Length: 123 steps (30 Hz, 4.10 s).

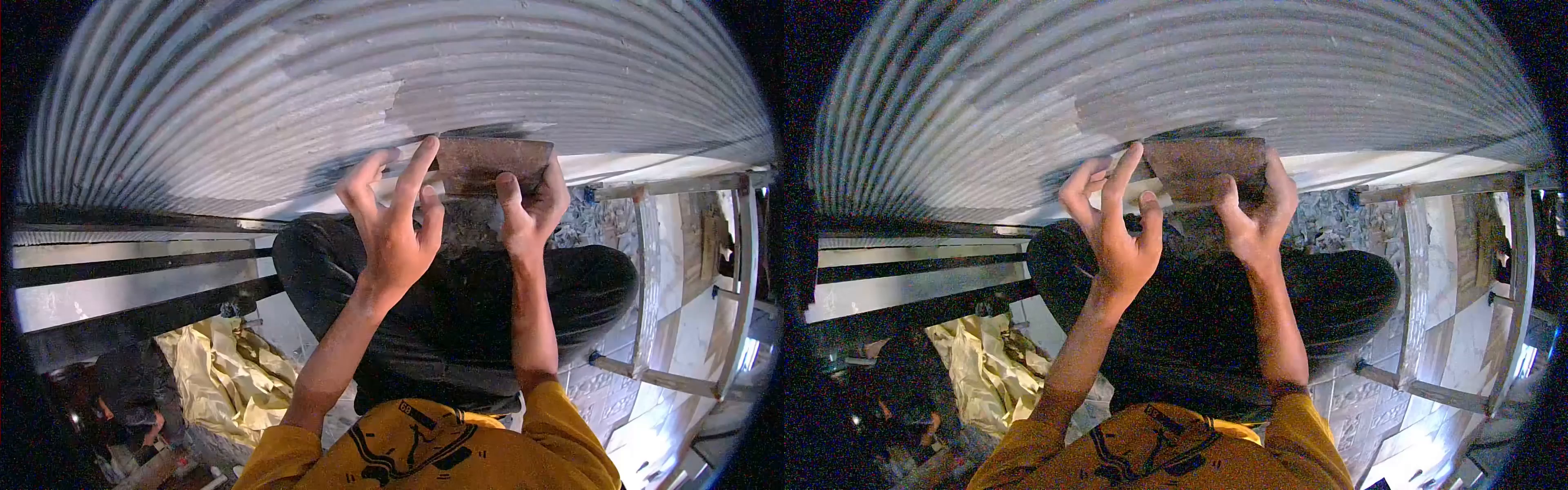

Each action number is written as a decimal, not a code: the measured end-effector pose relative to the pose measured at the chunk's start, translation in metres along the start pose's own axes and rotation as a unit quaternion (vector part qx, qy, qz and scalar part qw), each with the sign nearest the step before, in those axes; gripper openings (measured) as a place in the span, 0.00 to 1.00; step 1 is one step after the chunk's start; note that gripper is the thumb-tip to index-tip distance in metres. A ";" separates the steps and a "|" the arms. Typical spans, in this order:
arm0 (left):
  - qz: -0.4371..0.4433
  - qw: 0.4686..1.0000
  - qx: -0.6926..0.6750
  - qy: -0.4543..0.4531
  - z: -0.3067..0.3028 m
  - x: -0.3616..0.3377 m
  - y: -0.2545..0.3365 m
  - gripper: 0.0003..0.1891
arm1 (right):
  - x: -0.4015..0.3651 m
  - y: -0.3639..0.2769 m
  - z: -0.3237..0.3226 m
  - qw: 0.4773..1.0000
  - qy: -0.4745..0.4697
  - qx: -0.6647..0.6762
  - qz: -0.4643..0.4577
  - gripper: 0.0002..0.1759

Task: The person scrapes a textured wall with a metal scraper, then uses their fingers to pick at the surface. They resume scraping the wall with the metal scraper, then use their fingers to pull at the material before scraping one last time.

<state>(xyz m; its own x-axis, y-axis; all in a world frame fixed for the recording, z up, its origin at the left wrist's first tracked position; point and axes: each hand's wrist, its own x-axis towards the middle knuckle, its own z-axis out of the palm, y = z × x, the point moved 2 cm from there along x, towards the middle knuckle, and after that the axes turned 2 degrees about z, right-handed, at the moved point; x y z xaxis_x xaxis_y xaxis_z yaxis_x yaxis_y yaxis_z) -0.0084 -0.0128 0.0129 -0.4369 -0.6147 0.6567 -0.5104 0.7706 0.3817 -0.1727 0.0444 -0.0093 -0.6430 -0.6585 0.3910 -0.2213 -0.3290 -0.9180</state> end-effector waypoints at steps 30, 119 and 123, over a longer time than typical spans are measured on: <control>0.018 0.981 -0.102 0.163 0.008 -0.009 0.004 0.18 | -0.009 -0.007 0.007 1.000 -0.017 0.013 0.018 0.13; -0.094 0.954 -0.212 0.188 0.014 -0.014 0.015 0.14 | -0.029 0.001 0.037 0.984 0.047 0.161 0.053 0.12; -0.189 0.929 -0.281 0.150 0.022 -0.028 0.013 0.17 | -0.036 0.020 0.028 0.992 0.019 0.097 0.079 0.10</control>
<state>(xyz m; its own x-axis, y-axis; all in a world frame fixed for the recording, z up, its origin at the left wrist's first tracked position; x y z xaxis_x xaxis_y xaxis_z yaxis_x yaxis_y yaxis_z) -0.0192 0.0109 -0.0145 -0.0354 -0.8497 0.5261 -0.0814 0.5272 0.8459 -0.1329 0.0425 -0.0401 -0.6864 -0.6873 0.2376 0.0271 -0.3506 -0.9361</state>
